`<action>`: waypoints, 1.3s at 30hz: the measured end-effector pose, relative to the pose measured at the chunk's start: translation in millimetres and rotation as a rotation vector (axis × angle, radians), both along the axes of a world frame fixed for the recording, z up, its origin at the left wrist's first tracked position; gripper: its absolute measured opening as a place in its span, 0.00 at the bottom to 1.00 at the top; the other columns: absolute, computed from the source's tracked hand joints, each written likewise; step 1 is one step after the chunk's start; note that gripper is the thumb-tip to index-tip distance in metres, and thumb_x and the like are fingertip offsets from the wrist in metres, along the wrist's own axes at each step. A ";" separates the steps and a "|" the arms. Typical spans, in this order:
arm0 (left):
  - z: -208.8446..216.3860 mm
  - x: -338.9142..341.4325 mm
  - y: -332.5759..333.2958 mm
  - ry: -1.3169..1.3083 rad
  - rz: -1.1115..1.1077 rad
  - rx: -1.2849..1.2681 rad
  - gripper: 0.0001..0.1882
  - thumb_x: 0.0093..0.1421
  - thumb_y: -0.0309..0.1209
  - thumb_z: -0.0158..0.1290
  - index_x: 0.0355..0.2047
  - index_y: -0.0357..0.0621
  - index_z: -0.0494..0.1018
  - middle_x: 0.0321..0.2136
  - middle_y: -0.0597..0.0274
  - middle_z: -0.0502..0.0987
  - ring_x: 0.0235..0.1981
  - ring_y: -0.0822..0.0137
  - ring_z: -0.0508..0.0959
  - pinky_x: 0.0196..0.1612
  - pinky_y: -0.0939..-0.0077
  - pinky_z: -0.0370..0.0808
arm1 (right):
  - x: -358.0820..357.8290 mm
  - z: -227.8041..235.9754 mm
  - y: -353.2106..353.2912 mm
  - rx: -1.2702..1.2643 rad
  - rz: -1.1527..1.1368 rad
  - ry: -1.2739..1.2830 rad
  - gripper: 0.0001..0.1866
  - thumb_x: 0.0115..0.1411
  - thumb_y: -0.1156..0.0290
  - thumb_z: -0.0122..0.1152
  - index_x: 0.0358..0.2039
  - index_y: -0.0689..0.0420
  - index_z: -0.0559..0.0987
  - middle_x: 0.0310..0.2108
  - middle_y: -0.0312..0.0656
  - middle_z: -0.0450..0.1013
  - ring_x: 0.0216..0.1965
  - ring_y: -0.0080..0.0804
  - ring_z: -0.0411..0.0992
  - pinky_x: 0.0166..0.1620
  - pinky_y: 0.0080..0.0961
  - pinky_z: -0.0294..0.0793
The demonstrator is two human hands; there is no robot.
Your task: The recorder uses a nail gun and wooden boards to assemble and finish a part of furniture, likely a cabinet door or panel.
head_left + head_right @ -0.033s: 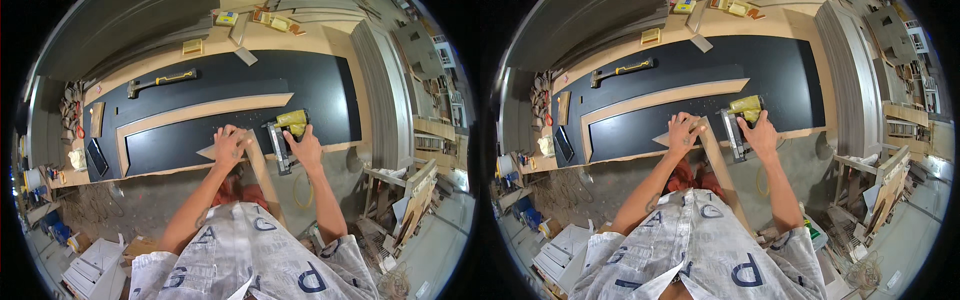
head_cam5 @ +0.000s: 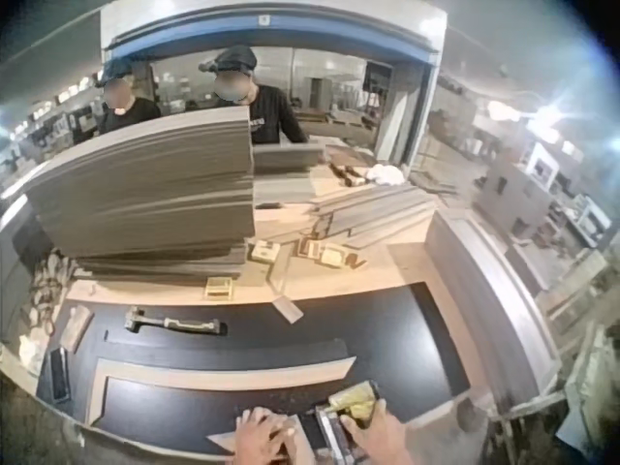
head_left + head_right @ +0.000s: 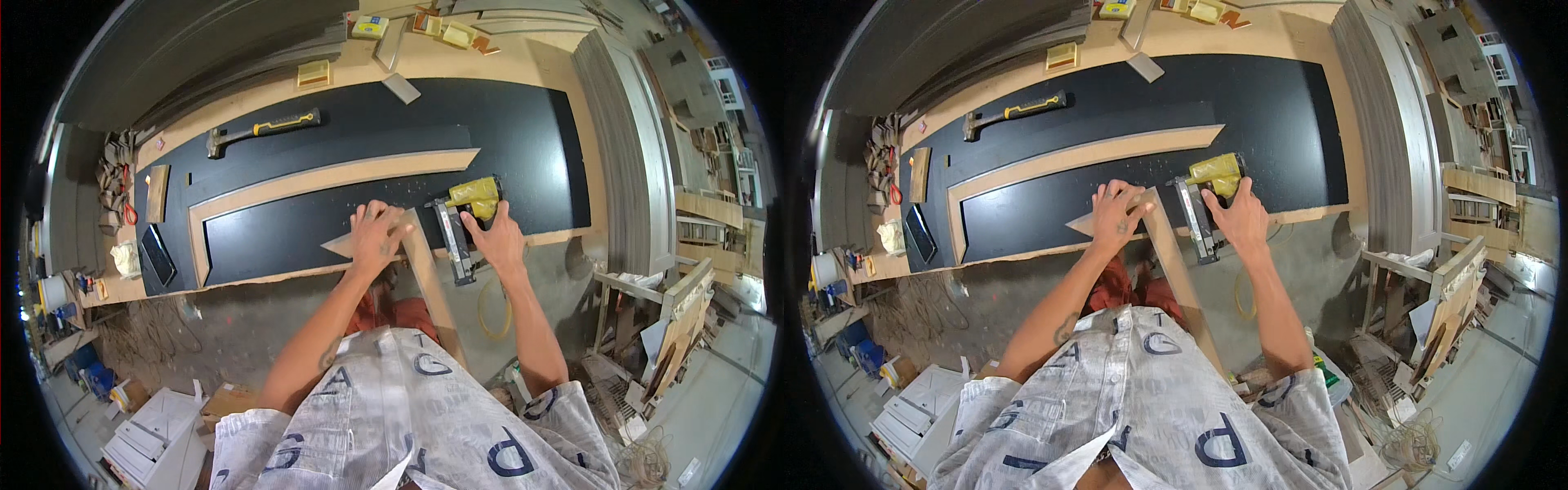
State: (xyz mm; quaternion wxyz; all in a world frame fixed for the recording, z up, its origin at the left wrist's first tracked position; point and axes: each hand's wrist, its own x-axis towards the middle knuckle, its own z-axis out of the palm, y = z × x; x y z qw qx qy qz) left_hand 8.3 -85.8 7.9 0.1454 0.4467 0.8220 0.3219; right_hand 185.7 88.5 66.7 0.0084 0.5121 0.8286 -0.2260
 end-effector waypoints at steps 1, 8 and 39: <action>1.5 -2.5 2.9 -0.006 -0.023 0.016 0.18 0.55 0.44 0.62 0.44 0.51 0.80 0.39 0.63 0.72 0.44 0.55 0.68 0.49 0.59 0.64 | -2.5 -0.4 0.0 -0.002 0.000 -0.001 0.35 0.56 0.40 0.63 0.39 0.63 0.66 0.30 0.64 0.76 0.36 0.64 0.77 0.40 0.52 0.76; 1.2 -0.7 5.2 -0.015 -0.020 -0.028 0.18 0.56 0.44 0.62 0.44 0.51 0.80 0.39 0.64 0.72 0.45 0.56 0.68 0.48 0.59 0.64 | -5.3 -7.6 0.8 0.008 0.074 0.023 0.40 0.57 0.38 0.62 0.45 0.68 0.68 0.30 0.67 0.76 0.36 0.65 0.77 0.39 0.52 0.75; -0.1 -3.5 3.7 0.024 -0.036 -0.010 0.17 0.55 0.43 0.62 0.43 0.50 0.80 0.39 0.62 0.72 0.44 0.54 0.69 0.47 0.57 0.64 | 6.7 -12.2 31.2 0.062 0.142 -0.026 0.37 0.54 0.39 0.64 0.42 0.64 0.67 0.29 0.62 0.77 0.35 0.63 0.78 0.39 0.50 0.78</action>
